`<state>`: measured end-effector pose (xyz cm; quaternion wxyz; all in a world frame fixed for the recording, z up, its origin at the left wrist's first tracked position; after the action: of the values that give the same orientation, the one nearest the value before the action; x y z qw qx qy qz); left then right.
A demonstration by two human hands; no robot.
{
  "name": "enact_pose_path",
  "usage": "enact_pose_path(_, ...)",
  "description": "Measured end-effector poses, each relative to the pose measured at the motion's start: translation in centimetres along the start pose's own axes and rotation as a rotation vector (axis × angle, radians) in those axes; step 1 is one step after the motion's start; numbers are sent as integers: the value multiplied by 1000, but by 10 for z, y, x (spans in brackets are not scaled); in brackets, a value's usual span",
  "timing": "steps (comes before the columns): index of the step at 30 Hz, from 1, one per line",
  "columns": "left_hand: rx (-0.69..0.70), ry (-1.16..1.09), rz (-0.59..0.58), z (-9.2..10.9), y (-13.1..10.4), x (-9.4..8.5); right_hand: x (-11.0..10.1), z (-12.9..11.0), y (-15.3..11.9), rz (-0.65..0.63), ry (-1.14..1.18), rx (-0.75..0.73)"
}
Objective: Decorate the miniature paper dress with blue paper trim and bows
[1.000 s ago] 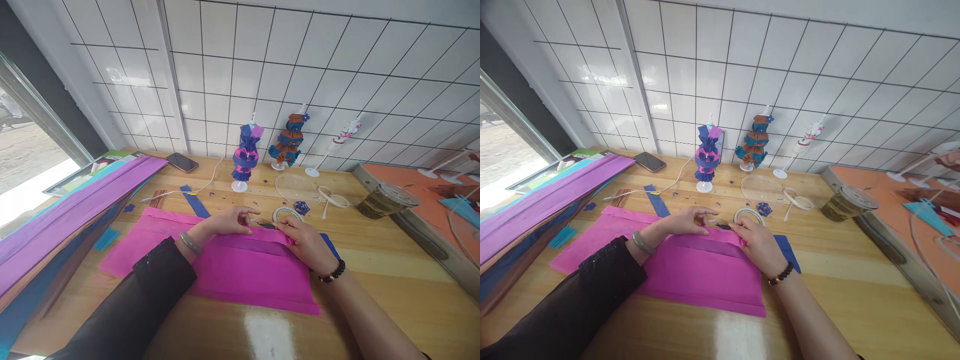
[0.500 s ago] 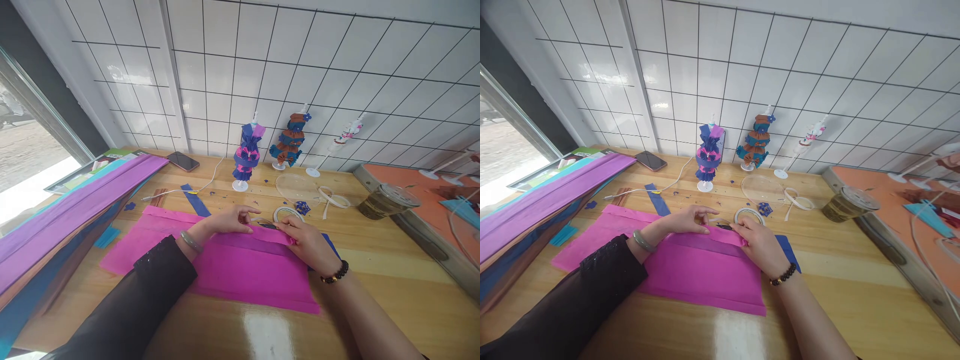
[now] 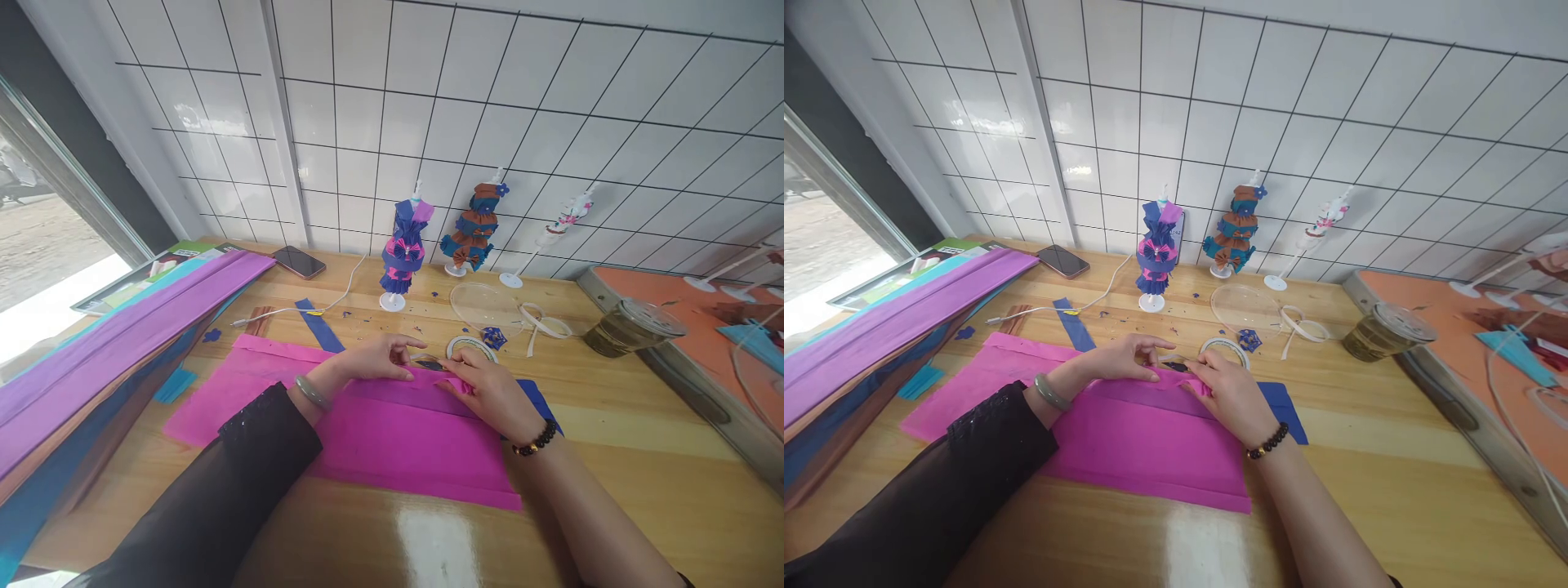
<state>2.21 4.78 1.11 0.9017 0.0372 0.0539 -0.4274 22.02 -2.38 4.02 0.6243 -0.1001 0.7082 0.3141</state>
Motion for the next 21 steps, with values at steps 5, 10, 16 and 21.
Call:
enact_pose_path(5,-3,13,4,0,0,0,0,0,-1,14,16,-7)
enact_pose_path(10,3,23,7,0,0,0,1,0,-1,7,28,-8)
enact_pose_path(16,16,7,-7,-2,1,-1,2,1,-2,5,26,-10)
enact_pose_path(21,28,18,2,-2,1,0,3,1,-3,-4,20,-8)
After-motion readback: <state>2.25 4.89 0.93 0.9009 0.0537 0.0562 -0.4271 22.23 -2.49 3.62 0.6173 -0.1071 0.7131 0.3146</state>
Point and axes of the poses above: each hand's wrist, its own y-axis towards the middle knuckle, its own x-axis out of the palm, z = x × y, the point moved 2 cm from there along y, towards the middle knuckle, and after that the axes turned 10 degrees about -y, right-handed, at the moved point
